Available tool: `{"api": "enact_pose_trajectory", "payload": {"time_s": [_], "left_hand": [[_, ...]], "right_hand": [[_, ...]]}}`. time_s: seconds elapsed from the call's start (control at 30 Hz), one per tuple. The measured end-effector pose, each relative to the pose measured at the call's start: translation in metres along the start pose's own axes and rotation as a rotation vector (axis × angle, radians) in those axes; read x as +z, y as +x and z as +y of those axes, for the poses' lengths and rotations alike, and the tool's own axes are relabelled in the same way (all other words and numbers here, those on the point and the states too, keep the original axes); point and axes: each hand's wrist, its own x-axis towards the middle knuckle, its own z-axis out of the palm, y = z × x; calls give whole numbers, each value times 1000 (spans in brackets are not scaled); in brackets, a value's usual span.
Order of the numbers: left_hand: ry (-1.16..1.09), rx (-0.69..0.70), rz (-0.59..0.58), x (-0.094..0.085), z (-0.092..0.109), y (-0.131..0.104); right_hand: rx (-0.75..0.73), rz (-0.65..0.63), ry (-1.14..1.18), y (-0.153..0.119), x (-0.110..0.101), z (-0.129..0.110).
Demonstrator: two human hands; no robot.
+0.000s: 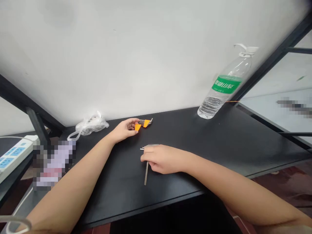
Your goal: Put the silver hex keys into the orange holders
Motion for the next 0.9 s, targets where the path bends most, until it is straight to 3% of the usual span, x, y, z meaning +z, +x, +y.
{"api": "enact_pose_trajectory", "payload": {"time_s": [0.13, 0.23, 0.3, 0.47, 0.9], "left_hand": [[-174, -12, 27, 6, 6, -1], [-199, -3, 22, 17, 11, -2], [-209, 2, 6, 24, 14, -2], [-229, 23, 19, 32, 19, -4], [-227, 72, 30, 34, 18, -3]], "right_hand": [[134, 258, 298, -10, -19, 24], [433, 543, 480, -17, -25, 54], [606, 623, 598, -20, -24, 73], [733, 687, 605, -21, -16, 94], [720, 685, 526, -19, -11, 96]]}}
